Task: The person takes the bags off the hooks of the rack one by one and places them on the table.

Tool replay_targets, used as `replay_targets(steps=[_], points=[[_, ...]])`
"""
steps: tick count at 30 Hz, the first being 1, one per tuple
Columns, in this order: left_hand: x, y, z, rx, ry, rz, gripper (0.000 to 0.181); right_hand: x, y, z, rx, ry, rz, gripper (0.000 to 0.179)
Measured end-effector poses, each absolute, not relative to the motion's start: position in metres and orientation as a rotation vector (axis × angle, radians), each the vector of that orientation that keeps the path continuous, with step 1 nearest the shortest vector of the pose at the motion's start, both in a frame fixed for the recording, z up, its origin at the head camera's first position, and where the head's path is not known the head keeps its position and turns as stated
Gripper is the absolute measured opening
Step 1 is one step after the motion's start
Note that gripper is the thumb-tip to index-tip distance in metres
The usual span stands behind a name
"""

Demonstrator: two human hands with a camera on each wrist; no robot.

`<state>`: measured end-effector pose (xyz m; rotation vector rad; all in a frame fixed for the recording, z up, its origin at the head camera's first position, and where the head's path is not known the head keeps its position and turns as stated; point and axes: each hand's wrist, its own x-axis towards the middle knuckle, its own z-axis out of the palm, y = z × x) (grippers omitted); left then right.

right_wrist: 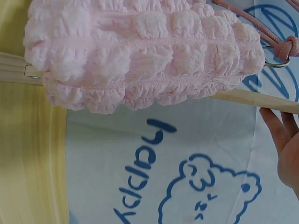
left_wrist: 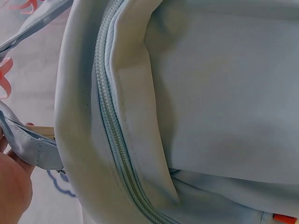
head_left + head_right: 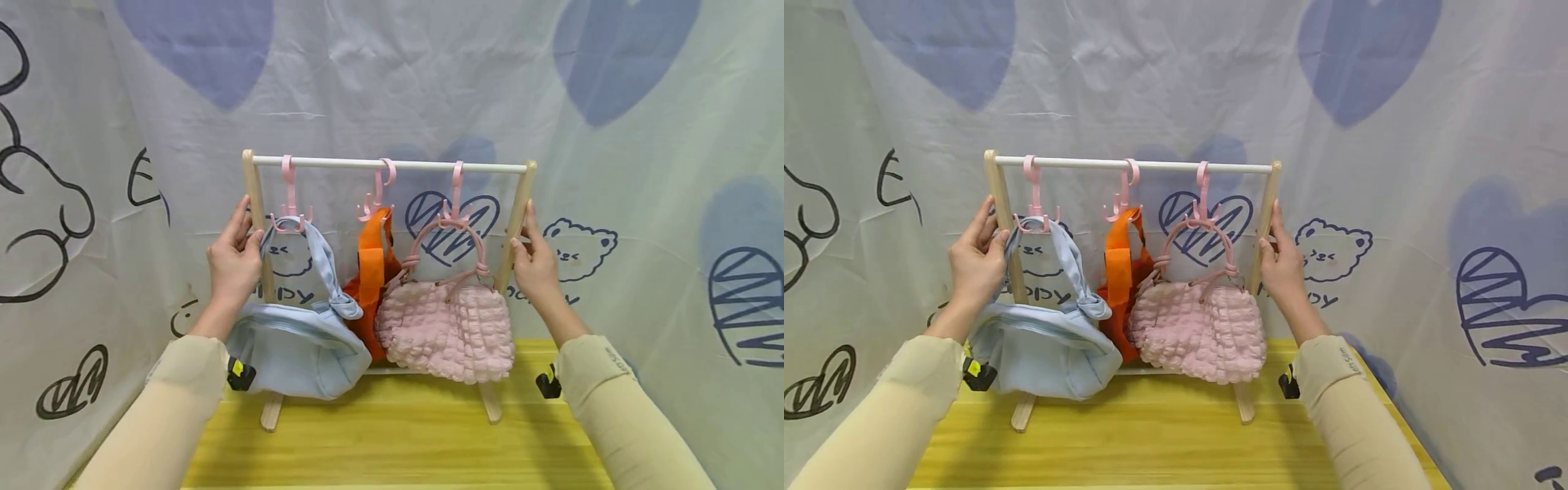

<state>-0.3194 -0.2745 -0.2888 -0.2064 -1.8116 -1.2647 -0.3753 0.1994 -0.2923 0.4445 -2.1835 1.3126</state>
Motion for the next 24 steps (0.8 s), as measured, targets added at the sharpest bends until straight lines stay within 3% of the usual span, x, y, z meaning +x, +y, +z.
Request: replay_targets(steps=[24], points=[[-0.332,-0.254,-0.292,-0.205,-1.875,-1.257,0.068,-0.375,0.219,-0.296,0.381,-2.189,1.304,0.075]])
